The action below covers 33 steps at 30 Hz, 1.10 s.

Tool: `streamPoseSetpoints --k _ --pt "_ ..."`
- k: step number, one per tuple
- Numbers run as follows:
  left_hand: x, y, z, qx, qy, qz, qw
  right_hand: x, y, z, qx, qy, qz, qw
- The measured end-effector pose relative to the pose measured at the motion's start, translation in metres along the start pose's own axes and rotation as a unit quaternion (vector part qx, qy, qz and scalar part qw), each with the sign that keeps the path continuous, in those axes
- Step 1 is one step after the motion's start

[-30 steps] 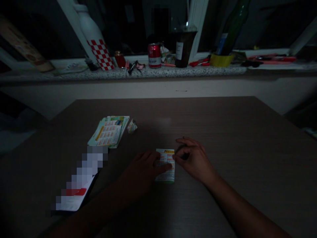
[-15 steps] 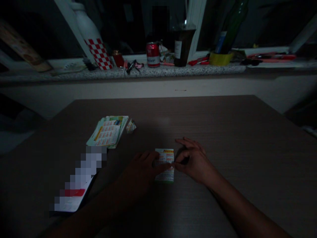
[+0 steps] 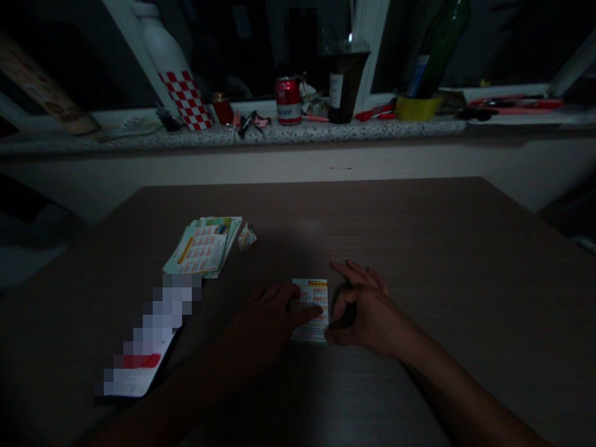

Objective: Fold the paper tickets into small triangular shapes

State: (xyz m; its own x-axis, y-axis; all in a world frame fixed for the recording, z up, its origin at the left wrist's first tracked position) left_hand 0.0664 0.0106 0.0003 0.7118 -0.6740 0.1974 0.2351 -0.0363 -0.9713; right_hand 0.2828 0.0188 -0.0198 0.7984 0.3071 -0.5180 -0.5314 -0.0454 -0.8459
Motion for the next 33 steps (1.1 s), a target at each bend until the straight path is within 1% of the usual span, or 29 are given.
streamPoseSetpoints --k 5,11,16,19,22,27,31,33 --pt "-0.001 -0.001 -0.001 0.004 0.003 0.001 1.0 -0.001 -0.003 0.0 -0.021 -0.004 -0.02 1.0" --pt "-0.001 -0.002 -0.001 -0.004 0.01 0.005 1.0 0.001 0.001 0.001 0.018 0.0 -0.037 0.999" --pt "0.001 -0.001 0.0 -0.002 0.01 0.007 1.0 0.0 0.005 -0.001 0.031 -0.026 -0.052 0.998" --pt "0.001 -0.001 0.001 0.002 0.008 0.012 1.0 0.001 0.005 -0.002 0.041 -0.04 -0.025 0.998" --pt "0.001 -0.002 0.001 -0.002 0.011 0.015 1.0 -0.001 0.005 -0.003 0.051 -0.053 0.03 0.997" --pt "0.001 -0.004 0.002 -0.004 0.012 0.01 1.0 -0.01 0.008 -0.004 0.054 -0.079 0.097 0.991" --pt "0.003 -0.001 0.001 0.024 -0.013 -0.013 1.0 -0.013 0.007 -0.003 0.08 -0.06 0.142 0.985" --pt "0.003 0.002 0.001 0.066 -0.039 -0.037 0.996 -0.014 0.007 -0.003 0.092 -0.051 0.17 0.98"
Point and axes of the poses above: each hand's wrist, its own z-axis towards the middle knuckle, its own y-axis out of the palm, x = y × z, the point moved 1 cm from there along z, towards the middle knuckle, and after that the axes turned 8 degrees about x, right-handed, at the moved point
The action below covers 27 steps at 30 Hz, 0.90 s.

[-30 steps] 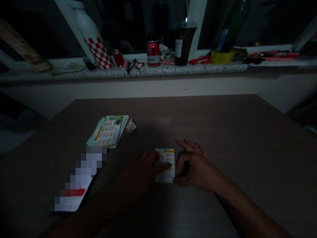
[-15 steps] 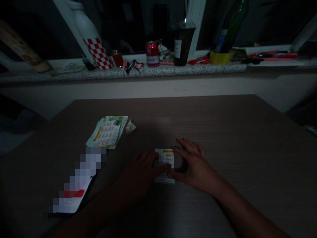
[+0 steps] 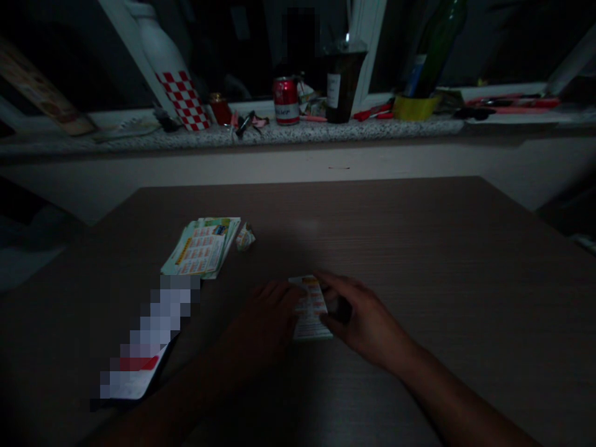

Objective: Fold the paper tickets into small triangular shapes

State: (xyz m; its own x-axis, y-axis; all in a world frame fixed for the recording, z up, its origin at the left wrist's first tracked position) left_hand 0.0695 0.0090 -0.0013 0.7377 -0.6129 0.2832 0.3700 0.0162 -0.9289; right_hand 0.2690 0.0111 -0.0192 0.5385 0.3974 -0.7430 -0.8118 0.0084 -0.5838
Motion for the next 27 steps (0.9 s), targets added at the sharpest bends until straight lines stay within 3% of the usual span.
streamPoseSetpoints --k 4,6,13,18,22,27 --pt "-0.002 0.003 0.0 0.124 -0.061 -0.021 0.99 -0.001 0.0 -0.001 0.023 -0.006 0.022 0.999" --pt "-0.003 0.002 0.002 0.159 -0.069 -0.02 0.985 -0.003 -0.001 -0.002 0.051 -0.025 0.018 0.998" --pt "-0.007 -0.004 0.003 0.199 -0.085 -0.025 0.976 -0.014 -0.009 0.002 0.16 -0.059 -0.011 0.985" --pt "-0.008 -0.004 0.004 0.2 -0.108 -0.026 0.973 -0.015 -0.011 0.006 0.147 -0.089 -0.004 0.985" --pt "-0.005 -0.007 0.004 0.25 -0.082 -0.035 0.964 -0.018 -0.012 0.005 0.165 -0.145 -0.023 0.975" --pt "0.004 -0.017 0.003 0.331 -0.004 -0.043 0.943 -0.03 -0.012 0.004 0.167 -0.215 -0.065 0.96"
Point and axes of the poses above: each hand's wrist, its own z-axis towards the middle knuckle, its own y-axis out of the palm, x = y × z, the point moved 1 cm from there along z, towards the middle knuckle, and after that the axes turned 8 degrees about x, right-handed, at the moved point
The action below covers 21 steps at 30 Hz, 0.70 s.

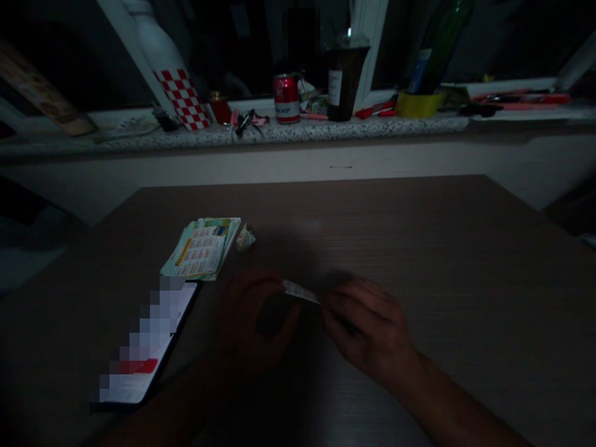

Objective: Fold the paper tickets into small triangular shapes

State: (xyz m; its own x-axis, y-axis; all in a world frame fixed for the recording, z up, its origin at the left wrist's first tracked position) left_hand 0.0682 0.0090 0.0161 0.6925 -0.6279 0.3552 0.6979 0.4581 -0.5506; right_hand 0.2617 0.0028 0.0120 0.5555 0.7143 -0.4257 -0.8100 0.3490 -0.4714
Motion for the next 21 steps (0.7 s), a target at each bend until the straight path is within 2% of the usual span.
streamPoseSetpoints --k 7,15,21 --pt "0.0088 -0.001 0.004 -0.02 0.036 -0.006 0.999 0.0006 0.0048 -0.0069 -0.039 -0.048 -0.022 0.998" --pt "0.0107 0.0042 0.0025 -0.03 0.062 -0.015 0.997 -0.0033 0.006 -0.0063 -0.058 -0.043 -0.02 0.997" --pt "0.0098 0.0058 0.0022 -0.032 0.053 -0.039 0.997 -0.0023 0.0056 -0.0075 -0.061 -0.03 -0.009 0.998"
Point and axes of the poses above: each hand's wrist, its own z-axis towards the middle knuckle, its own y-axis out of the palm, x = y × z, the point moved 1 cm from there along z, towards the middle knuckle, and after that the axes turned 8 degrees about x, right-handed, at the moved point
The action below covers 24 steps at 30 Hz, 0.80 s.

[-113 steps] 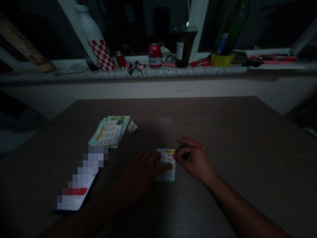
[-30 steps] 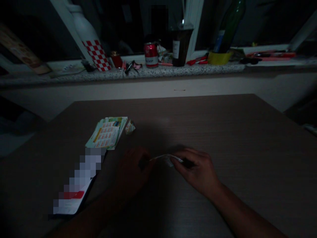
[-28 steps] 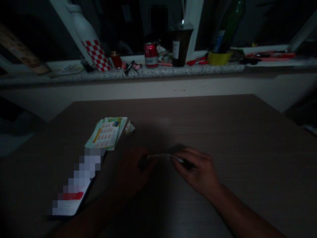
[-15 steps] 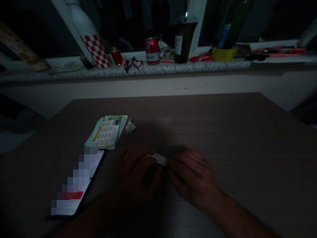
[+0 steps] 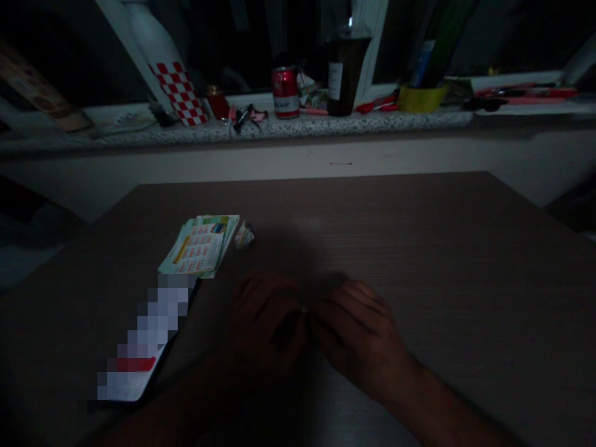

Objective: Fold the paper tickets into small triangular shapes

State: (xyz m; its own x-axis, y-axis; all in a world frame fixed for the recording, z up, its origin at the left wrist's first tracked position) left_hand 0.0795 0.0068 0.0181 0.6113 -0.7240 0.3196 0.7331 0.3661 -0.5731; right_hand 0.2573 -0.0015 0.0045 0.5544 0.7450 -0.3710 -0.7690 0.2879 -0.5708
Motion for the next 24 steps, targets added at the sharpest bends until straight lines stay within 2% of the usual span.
streamPoseSetpoints --k 5,10,17,24 --pt "-0.0024 -0.0004 -0.0019 -0.011 -0.019 -0.001 1.0 -0.0015 -0.0033 0.0019 0.013 0.031 0.006 0.999" --pt "-0.0032 -0.0002 -0.0004 -0.019 -0.021 -0.013 1.0 -0.0033 -0.0038 0.0052 0.017 0.012 0.046 0.999" --pt "-0.004 0.0036 -0.0041 -0.04 0.015 -0.027 0.999 -0.0022 -0.0047 0.0066 0.017 -0.011 0.002 1.0" --pt "-0.0048 0.0028 -0.0011 -0.054 0.067 -0.022 0.996 0.0019 -0.0055 0.0077 0.047 -0.03 -0.02 0.998"
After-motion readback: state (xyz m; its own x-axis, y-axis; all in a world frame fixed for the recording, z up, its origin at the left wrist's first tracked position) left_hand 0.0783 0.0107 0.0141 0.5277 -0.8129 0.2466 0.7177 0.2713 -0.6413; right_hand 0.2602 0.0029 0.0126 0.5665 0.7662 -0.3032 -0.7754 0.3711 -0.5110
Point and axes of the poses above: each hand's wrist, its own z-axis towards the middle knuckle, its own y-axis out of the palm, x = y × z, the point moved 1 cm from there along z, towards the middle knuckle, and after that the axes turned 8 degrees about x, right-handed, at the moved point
